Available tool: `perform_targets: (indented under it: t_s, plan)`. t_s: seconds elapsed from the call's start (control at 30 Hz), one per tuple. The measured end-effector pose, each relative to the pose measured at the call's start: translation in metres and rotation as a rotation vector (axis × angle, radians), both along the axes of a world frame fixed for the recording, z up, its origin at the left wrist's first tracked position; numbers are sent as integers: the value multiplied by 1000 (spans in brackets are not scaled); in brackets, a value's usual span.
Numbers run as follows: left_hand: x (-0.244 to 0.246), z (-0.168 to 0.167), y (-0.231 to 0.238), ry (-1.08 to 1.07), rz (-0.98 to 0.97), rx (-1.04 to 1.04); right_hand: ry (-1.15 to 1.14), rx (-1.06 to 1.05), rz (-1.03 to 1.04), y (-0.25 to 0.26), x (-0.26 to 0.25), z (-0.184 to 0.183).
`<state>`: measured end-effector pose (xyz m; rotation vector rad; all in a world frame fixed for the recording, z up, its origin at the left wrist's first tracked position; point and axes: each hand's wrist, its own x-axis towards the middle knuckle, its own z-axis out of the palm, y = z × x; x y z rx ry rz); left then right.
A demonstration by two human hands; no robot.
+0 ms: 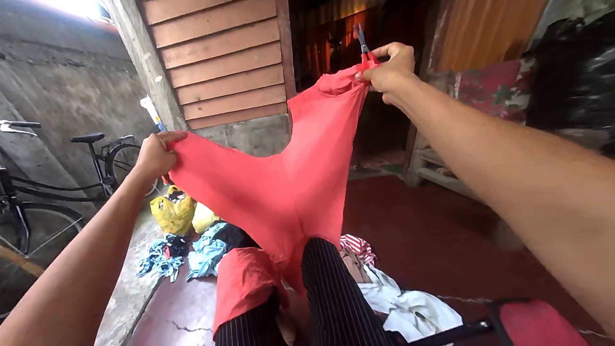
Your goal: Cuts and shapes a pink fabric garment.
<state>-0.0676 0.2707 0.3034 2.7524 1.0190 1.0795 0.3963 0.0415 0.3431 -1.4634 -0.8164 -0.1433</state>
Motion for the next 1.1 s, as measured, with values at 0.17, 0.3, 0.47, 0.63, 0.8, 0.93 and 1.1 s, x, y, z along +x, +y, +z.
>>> perform_targets:
  t_s: [0.17, 0.3, 0.47, 0.63, 0.8, 0.93, 1.1]
  plan:
    - [12, 20, -8, 120, -35, 156, -20, -2, 2, -1, -2, 2]
    - [24, 36, -16, 211, -31, 287, -17, -4, 1, 2, -4, 5]
    - [36, 54, -26, 288, -54, 424, -15, 1, 2, 1, -2, 7]
    - [45, 63, -30, 315, -34, 444, -15, 16, -6, -1, 3, 7]
    - [51, 64, -29, 311, -77, 468, -17, 33, -9, -6, 7, 7]
    - [53, 60, -25, 305, -106, 497, -7, 40, -6, -6, 9, 7]
    - [53, 56, -20, 311, -79, 485, -3, 42, -21, -7, 9, 6]
